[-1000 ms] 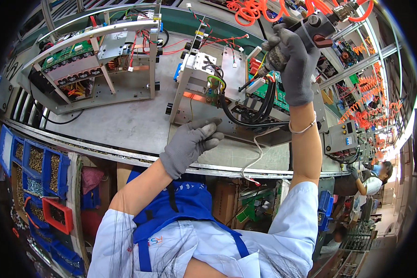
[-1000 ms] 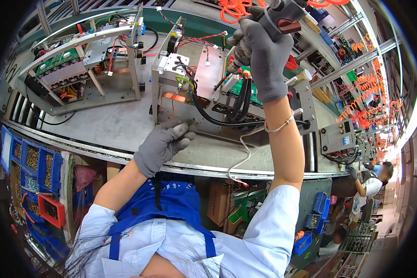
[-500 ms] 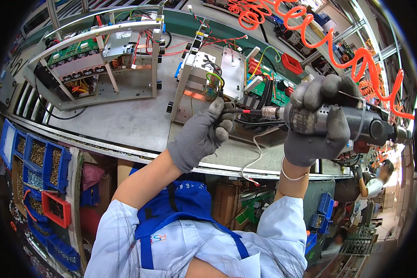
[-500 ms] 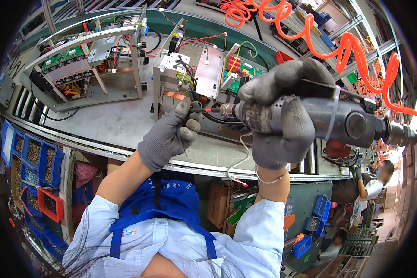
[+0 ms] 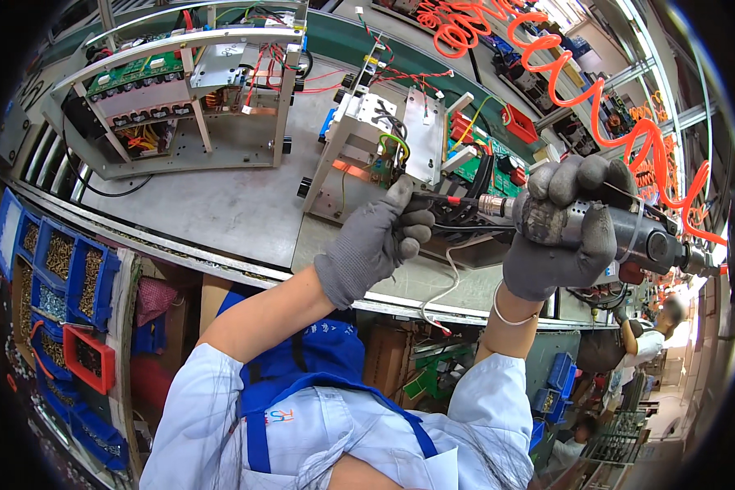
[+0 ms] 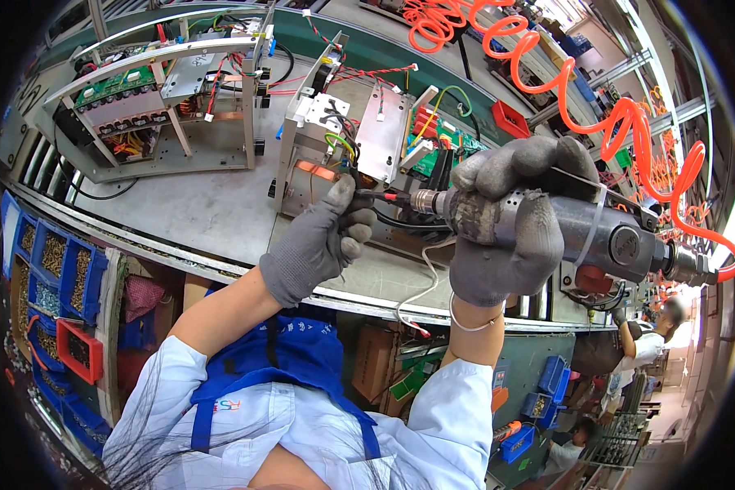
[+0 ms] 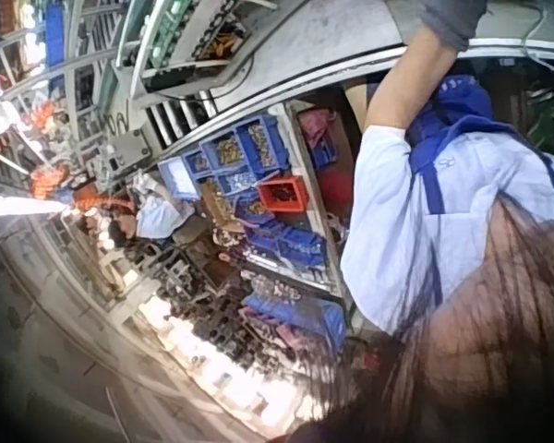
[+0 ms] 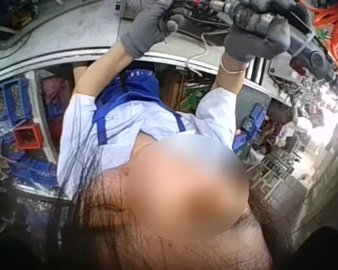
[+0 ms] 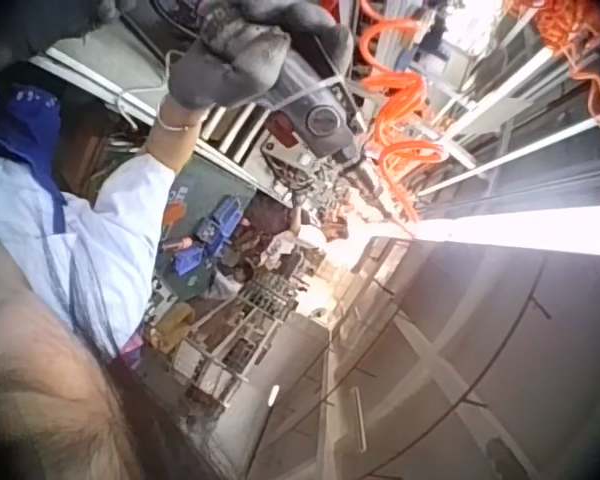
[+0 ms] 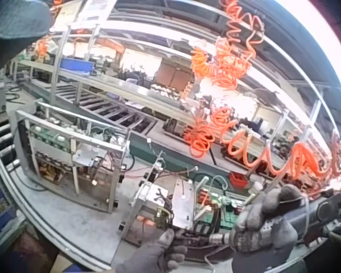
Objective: The person assembles an electronic device on a factory workbench, using a pneumatic screwdriver to secure screws into a metal frame and circuit board assembly. They handle various components, including wires and metal brackets, and organize small parts in blue bins while working in a production line environment.
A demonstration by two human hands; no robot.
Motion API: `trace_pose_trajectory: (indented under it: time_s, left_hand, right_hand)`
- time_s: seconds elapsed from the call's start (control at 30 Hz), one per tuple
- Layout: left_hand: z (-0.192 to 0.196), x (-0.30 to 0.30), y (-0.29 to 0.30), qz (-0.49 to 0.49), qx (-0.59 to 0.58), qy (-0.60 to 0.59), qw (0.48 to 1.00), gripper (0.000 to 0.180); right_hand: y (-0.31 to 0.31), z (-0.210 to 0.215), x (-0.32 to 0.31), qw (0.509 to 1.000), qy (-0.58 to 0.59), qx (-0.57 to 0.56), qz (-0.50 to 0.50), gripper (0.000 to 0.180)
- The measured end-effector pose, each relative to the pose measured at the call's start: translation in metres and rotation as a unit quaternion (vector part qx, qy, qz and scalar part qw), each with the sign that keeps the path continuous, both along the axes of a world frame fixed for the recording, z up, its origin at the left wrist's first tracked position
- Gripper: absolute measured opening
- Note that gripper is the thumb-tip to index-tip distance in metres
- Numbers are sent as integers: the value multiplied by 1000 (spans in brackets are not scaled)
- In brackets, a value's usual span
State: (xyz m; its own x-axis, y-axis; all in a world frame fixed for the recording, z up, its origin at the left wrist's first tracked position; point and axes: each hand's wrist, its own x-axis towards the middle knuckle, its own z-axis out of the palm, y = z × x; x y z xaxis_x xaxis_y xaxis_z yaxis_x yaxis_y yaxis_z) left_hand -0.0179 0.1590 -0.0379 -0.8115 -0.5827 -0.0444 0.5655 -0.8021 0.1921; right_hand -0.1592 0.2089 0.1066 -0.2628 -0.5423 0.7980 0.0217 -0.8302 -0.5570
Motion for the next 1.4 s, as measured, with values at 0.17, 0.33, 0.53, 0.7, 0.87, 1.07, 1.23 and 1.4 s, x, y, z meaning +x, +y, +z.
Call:
trace_pose_trajectory:
  time_s: [0.17, 0.33, 0.53, 0.7, 0.87, 1.07, 1.23, 1.4]
  left_hand:
    - [-1, 4, 1, -11, -7, -118, 993, 33]
    - [-31, -7, -7, 67, -23, -143, 987, 25]
    - [-32, -12, -20, -16, -101, -122, 987, 25]
    - [-31, -10, -14, -32, -112, -112, 987, 26]
    - [-34, -8, -16, -37, -83, -93, 991, 25]
    - [-57, 7, -22, 24, 20, -42, 999, 29]
    - [-90, 42, -37, 85, 97, -97, 987, 34]
    - [-99, 49, -35, 221, -98, -429, 870, 33]
  right_hand:
    - [-25, 4, 0, 997, 17, 14, -69, 40]
    - [-64, 2, 10, 989, 13, 68, -129, 25]
    - [-82, -2, 16, 988, 23, 116, -99, 28]
    - [-100, 7, 16, 983, 48, 146, -102, 31]
    - [-118, 11, 13, 974, 73, 189, -99, 31]
    - [-122, 9, 12, 977, 75, 175, -97, 29]
    - [-118, 9, 7, 976, 69, 173, -108, 28]
    - [-124, 7, 1, 978, 91, 167, -90, 30]
